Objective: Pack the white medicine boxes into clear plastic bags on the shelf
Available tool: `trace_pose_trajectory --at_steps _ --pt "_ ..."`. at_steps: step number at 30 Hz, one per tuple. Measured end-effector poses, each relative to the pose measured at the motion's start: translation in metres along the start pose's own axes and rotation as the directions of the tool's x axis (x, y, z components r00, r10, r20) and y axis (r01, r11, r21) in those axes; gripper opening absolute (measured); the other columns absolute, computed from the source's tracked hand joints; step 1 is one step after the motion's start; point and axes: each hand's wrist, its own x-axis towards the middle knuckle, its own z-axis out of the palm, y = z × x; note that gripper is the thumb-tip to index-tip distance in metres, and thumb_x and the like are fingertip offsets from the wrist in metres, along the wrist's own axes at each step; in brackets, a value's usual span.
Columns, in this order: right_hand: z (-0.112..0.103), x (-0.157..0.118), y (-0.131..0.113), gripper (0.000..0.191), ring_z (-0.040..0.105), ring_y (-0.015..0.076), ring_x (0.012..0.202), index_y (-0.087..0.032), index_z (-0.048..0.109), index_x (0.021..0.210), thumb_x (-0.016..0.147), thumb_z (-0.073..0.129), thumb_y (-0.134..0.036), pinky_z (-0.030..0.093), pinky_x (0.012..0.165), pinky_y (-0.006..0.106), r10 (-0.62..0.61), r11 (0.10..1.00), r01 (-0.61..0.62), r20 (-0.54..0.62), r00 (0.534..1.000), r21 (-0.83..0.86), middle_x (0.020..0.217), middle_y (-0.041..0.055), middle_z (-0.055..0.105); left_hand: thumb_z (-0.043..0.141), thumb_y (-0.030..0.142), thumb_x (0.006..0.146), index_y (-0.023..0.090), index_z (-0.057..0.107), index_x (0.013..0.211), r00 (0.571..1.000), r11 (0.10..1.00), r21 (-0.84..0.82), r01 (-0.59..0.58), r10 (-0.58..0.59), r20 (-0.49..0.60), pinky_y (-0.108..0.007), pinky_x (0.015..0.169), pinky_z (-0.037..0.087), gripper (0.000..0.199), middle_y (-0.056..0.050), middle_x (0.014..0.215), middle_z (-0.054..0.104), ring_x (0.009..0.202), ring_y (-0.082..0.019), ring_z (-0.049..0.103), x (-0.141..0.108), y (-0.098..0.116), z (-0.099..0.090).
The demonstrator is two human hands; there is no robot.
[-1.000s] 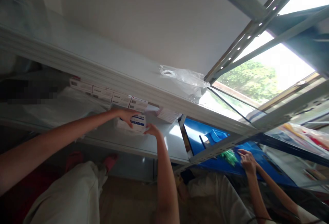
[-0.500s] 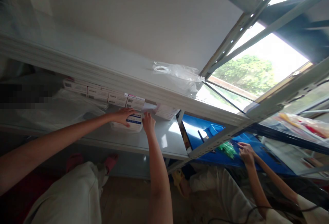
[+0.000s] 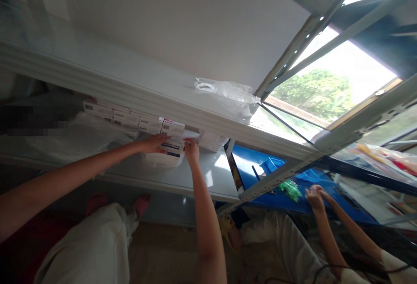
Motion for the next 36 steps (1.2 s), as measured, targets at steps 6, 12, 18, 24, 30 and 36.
trace_pose_trajectory --at_steps 6,12,18,24,30,36 --pt "-0.018 -0.032 0.018 0.016 0.058 0.0143 0.056 -0.021 0.059 0.088 0.076 0.058 -0.031 0.047 0.058 0.026 0.000 0.996 -0.019 0.209 0.978 0.089 0.059 -0.0042 0.061 0.072 0.031 0.075 0.017 0.021 0.149 0.990 0.989 -0.031 0.142 -0.142 -0.018 -0.035 0.102 0.036 0.091 -0.019 0.148 0.036 0.135 -0.032 0.036 -0.057 -0.035 -0.014" --pt "-0.033 -0.044 -0.002 0.019 0.057 0.0124 0.056 -0.017 0.064 0.072 0.070 0.065 -0.036 0.046 0.058 0.025 -0.070 0.984 -0.011 0.446 0.892 0.176 0.061 0.0002 0.064 0.066 0.022 0.078 0.015 0.051 0.123 0.975 0.975 -0.023 0.221 -0.221 -0.027 -0.031 0.090 0.044 0.048 -0.013 0.121 0.058 0.107 -0.026 0.058 -0.100 -0.041 -0.030" --pt "-0.039 -0.054 -0.042 0.041 0.059 0.0156 0.071 -0.017 0.069 0.089 0.074 0.062 -0.054 0.043 0.065 0.028 -0.196 0.936 0.039 0.427 0.882 0.349 0.082 0.0049 0.068 0.054 0.017 0.086 0.023 0.061 0.116 0.988 0.982 0.136 -0.134 0.143 -0.061 -0.037 0.107 0.032 0.032 -0.010 0.130 0.056 0.124 -0.027 0.046 -0.104 -0.015 -0.025" --pt "-0.038 -0.061 -0.052 0.041 0.057 0.0243 0.100 -0.020 0.069 0.103 0.078 0.061 -0.050 0.045 0.084 0.037 -0.210 0.882 0.104 0.185 0.960 0.460 0.112 0.0092 0.067 0.045 0.015 0.087 0.023 0.068 0.086 0.992 0.984 0.124 -0.124 0.127 -0.010 -0.039 0.104 0.031 0.025 -0.009 0.093 0.067 0.103 -0.026 0.055 -0.106 -0.023 -0.036" --pt "-0.031 -0.055 -0.040 0.037 0.047 0.0258 0.128 -0.022 0.069 0.106 0.079 0.059 -0.045 0.039 0.104 0.041 -0.299 0.837 0.243 0.037 0.954 0.490 0.135 0.0088 0.055 0.047 0.008 0.086 0.022 0.066 0.082 0.980 0.958 0.261 -0.120 0.157 -0.126 -0.042 0.107 0.024 0.024 -0.008 0.092 0.063 0.102 -0.025 0.051 -0.112 -0.031 -0.076" --pt "-0.015 -0.047 -0.041 0.060 0.039 0.0226 0.137 -0.025 0.047 0.140 0.085 0.052 -0.046 0.034 0.111 0.043 -0.338 0.807 0.271 0.034 0.941 0.525 0.147 0.0081 0.046 0.043 0.002 0.086 0.023 0.065 0.095 0.973 0.931 0.337 -0.139 0.192 -0.129 -0.044 0.114 0.017 0.032 -0.007 0.110 0.061 0.115 -0.024 0.045 -0.099 -0.022 -0.116"
